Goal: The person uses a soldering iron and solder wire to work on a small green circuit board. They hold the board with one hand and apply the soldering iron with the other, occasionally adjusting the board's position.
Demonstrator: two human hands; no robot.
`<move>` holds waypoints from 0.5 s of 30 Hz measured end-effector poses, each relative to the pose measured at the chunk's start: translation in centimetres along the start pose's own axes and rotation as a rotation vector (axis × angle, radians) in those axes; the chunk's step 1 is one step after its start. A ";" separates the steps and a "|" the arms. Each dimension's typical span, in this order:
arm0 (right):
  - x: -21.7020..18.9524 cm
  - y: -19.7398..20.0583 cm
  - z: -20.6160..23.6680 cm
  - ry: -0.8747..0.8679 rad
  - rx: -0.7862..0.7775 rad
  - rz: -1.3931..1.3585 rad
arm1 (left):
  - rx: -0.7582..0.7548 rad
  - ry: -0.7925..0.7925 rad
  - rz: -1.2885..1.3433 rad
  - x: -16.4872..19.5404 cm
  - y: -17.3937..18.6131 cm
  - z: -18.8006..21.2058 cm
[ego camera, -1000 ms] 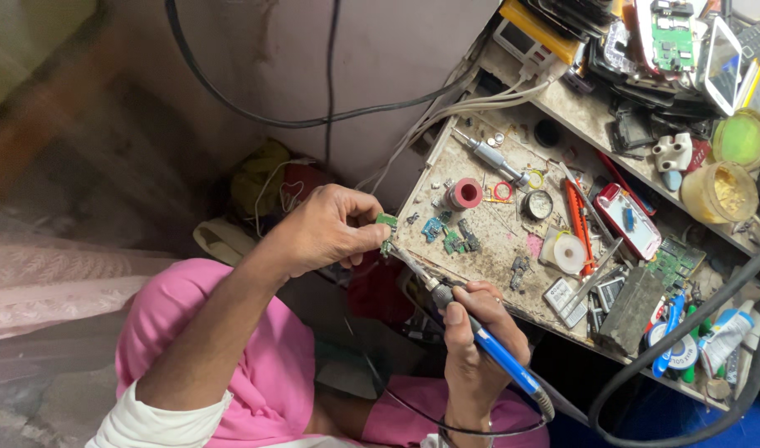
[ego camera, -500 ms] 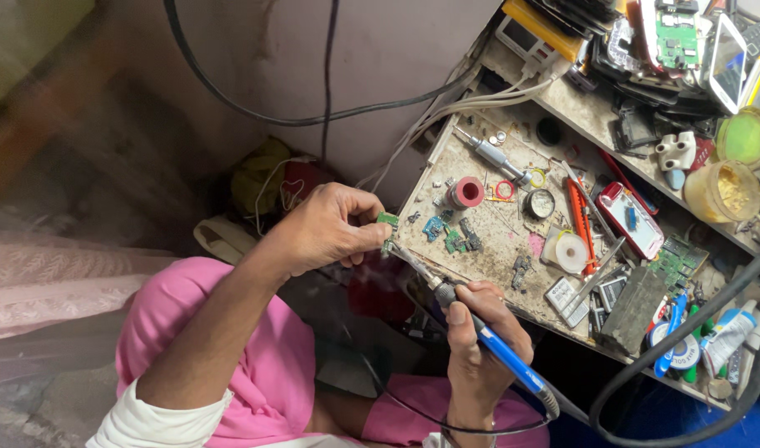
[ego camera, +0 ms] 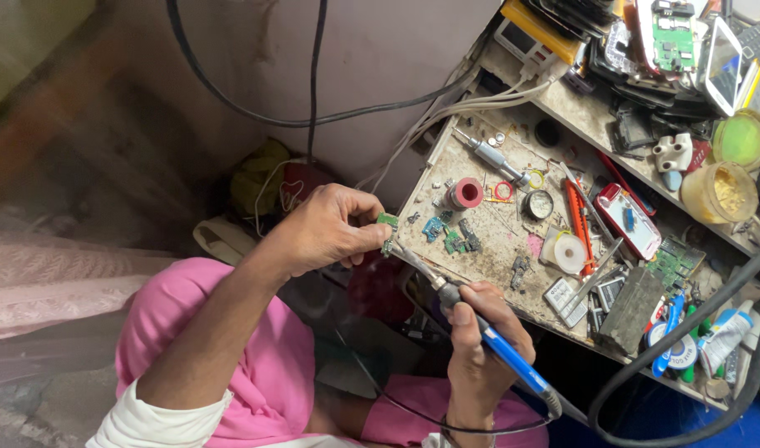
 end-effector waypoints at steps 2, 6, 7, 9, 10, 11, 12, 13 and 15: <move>0.1 0.1 0.1 -0.016 0.015 -0.031 | -0.004 -0.001 0.012 -0.1 0.1 0.0; 0.1 0.2 0.1 0.004 -0.017 -0.031 | -0.001 0.002 -0.004 -0.3 0.2 -0.2; 0.1 0.2 0.0 0.012 -0.024 -0.014 | 0.000 0.003 -0.009 -0.3 0.3 -0.3; 0.1 0.2 -0.1 0.039 -0.048 -0.018 | -0.003 -0.003 -0.004 -0.3 0.3 -0.3; 0.1 0.1 -0.1 0.052 -0.060 -0.020 | -0.003 -0.006 -0.002 -0.3 0.4 -0.3; 0.1 0.1 -0.1 0.056 -0.067 -0.022 | -0.003 -0.002 -0.002 -0.3 0.4 -0.3; 0.1 0.2 -0.1 0.060 -0.073 -0.024 | -0.002 0.000 -0.001 -0.3 0.3 -0.3; 0.2 0.1 -0.1 0.065 -0.080 -0.027 | -0.001 0.002 0.000 -0.3 0.4 -0.3; 0.2 0.0 0.0 0.071 -0.085 -0.028 | -0.001 0.006 0.003 -0.2 0.5 -0.1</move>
Point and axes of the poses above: each hand's wrist, its own z-axis away from the middle knuckle, its own y-axis out of the back of the hand, x = y × z, the point moved 8 cm from there along -z, towards the middle knuckle, and after that the axes turned 9 degrees about x, right-handed, at the moved point
